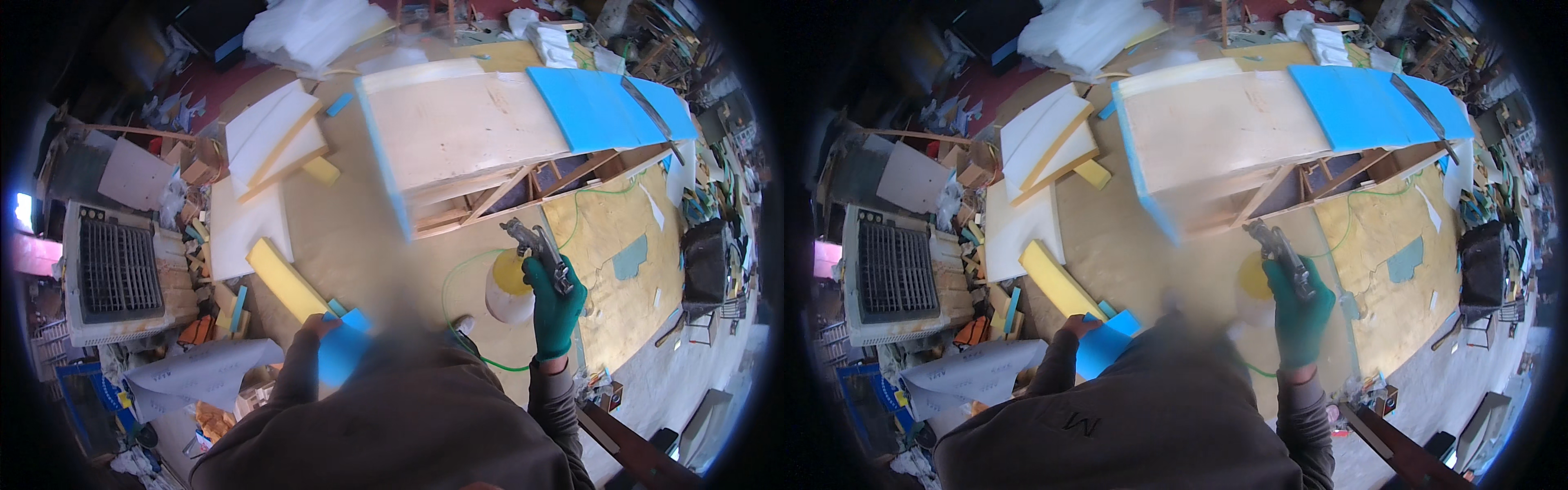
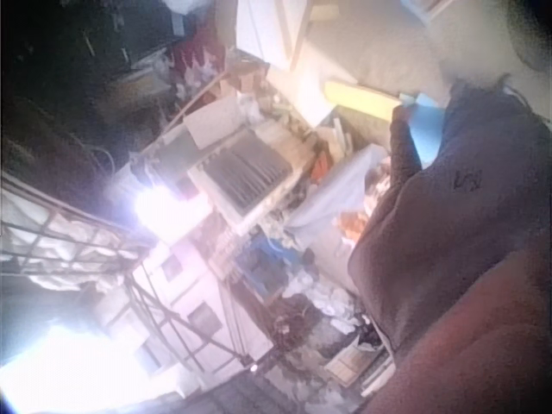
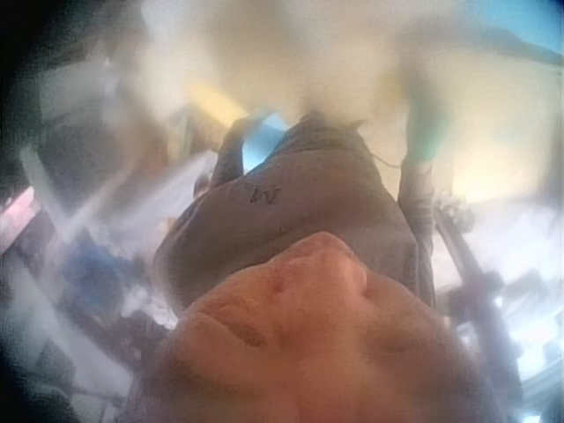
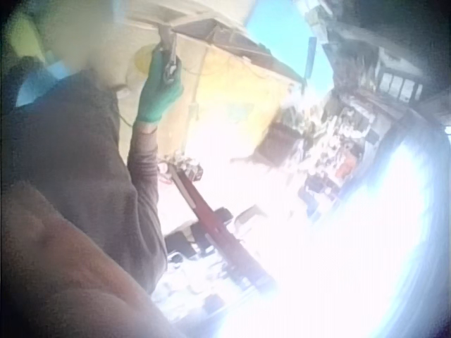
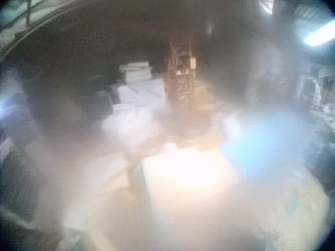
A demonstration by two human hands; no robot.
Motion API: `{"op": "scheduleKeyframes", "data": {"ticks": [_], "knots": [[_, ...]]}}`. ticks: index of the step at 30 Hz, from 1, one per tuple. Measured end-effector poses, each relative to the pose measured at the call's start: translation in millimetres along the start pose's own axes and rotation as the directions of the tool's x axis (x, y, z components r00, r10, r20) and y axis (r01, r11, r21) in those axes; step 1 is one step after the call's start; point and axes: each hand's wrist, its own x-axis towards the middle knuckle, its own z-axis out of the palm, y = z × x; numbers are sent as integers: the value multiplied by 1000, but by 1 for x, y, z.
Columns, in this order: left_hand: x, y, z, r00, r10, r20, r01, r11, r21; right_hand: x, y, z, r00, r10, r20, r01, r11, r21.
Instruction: The person cuts a large blue foam sheet into smaller rectangular pieces using a hand saw. They repeatedly position the sheet, saw along marked lines, and separate the cut pieces on a workbench.
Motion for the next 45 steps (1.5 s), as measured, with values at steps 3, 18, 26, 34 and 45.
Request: {"op": "scheduleKeyframes", "data": {"ticks": [3, 18, 26, 34, 45], "knots": [[3, 4, 6, 999, 32, -6, -32, 999, -13, 12, 10, -15, 995, -30, -91, 34, 998, 46], [4, 45, -2, 1000, 18, 14, -19, 994, 107, 57, 34, -90, 911, -129, -391, 101, 991, -91], [4, 41, -6, 1000, 17, 21, -19, 995, 98, 78, 46, -99, 893, -165, -420, 131, 985, -109], [4, 32, -13, 1000, -9, -4, 9, 996, 90, 110, 44, -75, 894, -183, -408, 166, 983, -77], [-18, 44, -33, 1000, -24, -13, 25, 997, 72, 148, 31, -40, 862, -273, -426, 225, 961, -161]]}}
